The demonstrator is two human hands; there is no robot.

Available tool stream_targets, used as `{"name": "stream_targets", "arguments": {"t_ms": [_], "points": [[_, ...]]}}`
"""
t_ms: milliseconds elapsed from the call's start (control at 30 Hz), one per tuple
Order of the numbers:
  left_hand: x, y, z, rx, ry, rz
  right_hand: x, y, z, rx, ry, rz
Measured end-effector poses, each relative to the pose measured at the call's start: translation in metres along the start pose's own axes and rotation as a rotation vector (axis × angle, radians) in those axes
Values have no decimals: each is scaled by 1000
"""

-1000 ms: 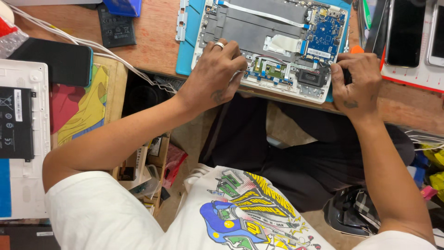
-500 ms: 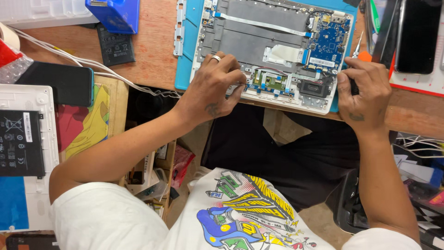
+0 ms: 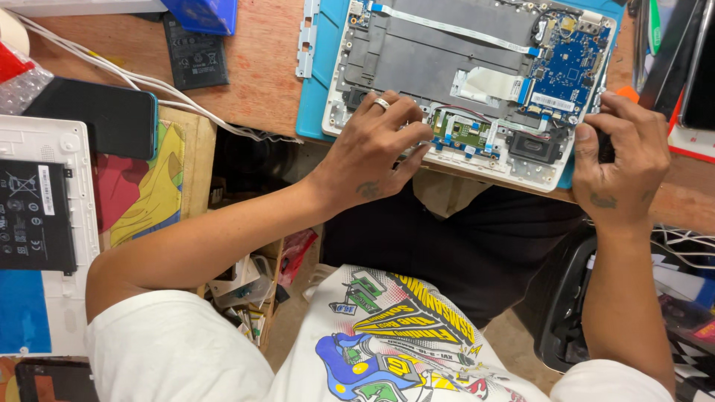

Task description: The person uses a screwdriver to remove screws from a disassembled tablet or laptop placed on a blue mat. They carefully unscrew multiple fasteners from the device's internal frame and set them aside on the workbench.

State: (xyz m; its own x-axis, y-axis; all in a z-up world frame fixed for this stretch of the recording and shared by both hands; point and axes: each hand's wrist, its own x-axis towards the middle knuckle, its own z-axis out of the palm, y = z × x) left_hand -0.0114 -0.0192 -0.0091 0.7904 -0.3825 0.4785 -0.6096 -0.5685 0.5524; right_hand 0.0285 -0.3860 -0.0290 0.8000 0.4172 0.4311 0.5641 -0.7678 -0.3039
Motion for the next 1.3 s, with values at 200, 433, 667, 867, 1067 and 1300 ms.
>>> {"name": "stream_targets", "arguments": {"t_ms": [200,433,667,867,1067,1300], "points": [[3,-6,3,-7,93,-44,4,-7,-4,73,33,12],[6,-11,3,32,122,-10,11,-7,-8,278,128,124],[3,-8,8,-28,57,-8,18,0,-16,265,130,60],[1,-6,12,-39,91,-9,54,-12,-13,269,125,-31],[1,-9,13,-36,110,-14,113,-24,1,324,106,-368],[1,-7,17,9,129,15,155,-6,21,339,120,-413]]}}
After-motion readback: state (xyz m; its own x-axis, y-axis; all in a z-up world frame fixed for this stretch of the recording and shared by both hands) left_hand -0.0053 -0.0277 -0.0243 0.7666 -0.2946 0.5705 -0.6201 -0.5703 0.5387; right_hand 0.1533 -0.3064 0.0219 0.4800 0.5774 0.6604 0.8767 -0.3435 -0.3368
